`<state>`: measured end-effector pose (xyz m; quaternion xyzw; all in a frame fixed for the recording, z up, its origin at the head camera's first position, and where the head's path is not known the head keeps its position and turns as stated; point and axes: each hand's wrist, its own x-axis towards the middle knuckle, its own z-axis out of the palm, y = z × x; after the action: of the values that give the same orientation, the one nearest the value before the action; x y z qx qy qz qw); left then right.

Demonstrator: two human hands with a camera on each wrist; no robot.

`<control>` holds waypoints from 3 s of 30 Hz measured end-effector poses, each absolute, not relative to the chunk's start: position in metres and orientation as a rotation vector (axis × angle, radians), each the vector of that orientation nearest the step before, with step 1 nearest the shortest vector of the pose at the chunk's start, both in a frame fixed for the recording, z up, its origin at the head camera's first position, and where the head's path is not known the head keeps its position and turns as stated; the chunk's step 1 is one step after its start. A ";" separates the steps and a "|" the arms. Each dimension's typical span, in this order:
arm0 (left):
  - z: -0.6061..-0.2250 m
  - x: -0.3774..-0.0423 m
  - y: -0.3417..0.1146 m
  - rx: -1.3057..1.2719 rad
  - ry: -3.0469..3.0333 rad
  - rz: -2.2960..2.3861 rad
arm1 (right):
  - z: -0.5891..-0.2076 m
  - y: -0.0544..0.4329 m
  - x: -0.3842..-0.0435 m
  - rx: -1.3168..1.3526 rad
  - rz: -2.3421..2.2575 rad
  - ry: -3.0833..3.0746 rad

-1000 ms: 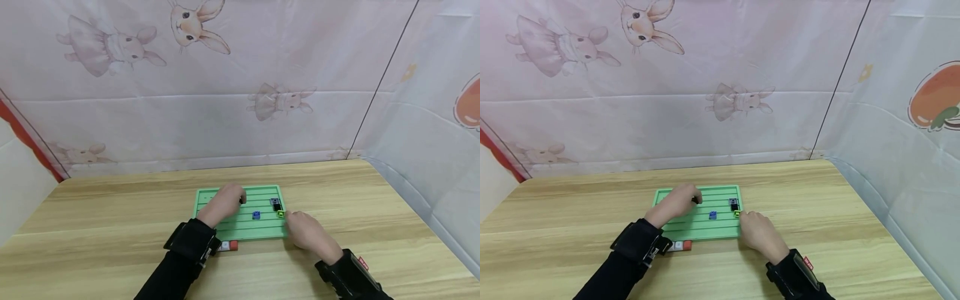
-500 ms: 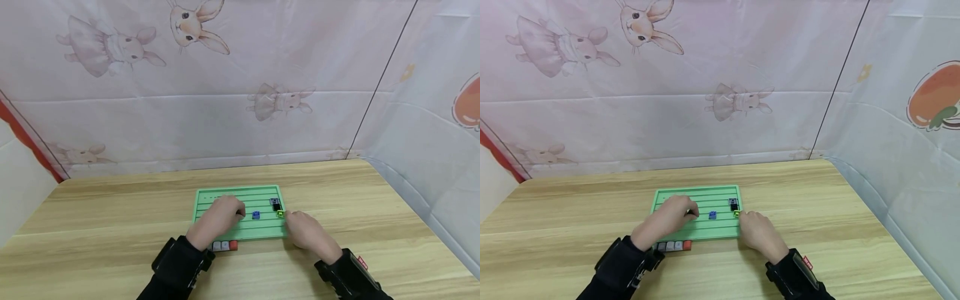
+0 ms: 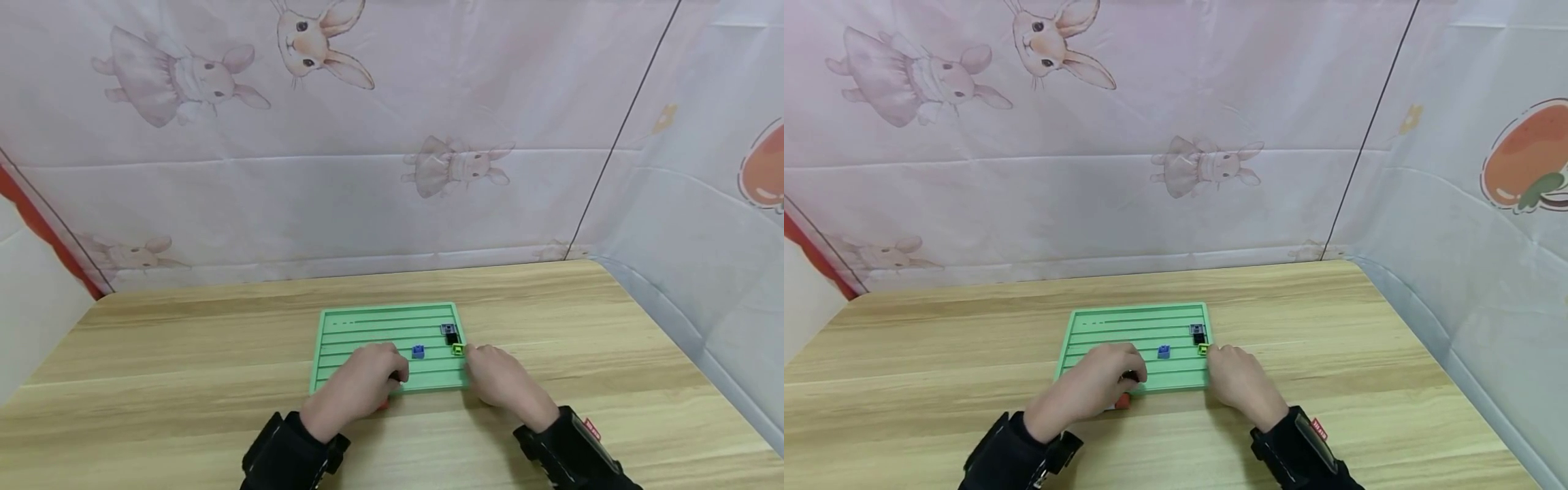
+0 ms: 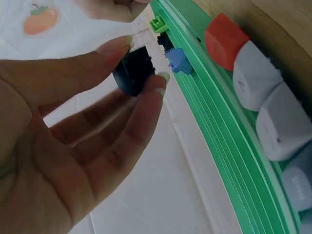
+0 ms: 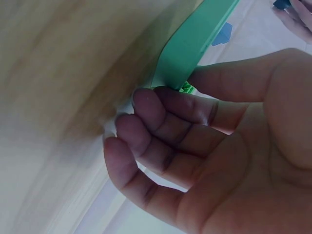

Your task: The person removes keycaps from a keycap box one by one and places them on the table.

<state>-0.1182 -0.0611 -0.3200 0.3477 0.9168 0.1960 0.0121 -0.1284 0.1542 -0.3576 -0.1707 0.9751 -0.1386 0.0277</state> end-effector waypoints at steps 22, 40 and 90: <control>-0.323 -0.116 -0.054 1.202 2.701 0.521 | -0.357 0.155 -0.128 -0.517 -0.428 3.005; -0.330 -0.112 -0.047 1.203 2.720 0.444 | -0.357 0.153 -0.130 -0.507 -0.405 3.004; -0.342 -0.114 -0.049 1.180 2.842 0.301 | -0.356 0.154 -0.129 -0.526 -0.390 3.006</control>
<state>-0.1140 -0.0494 -0.3419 0.3815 0.9189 0.0974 0.0248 -0.1291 0.1538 -0.3561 -0.1708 0.9766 -0.1266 0.0327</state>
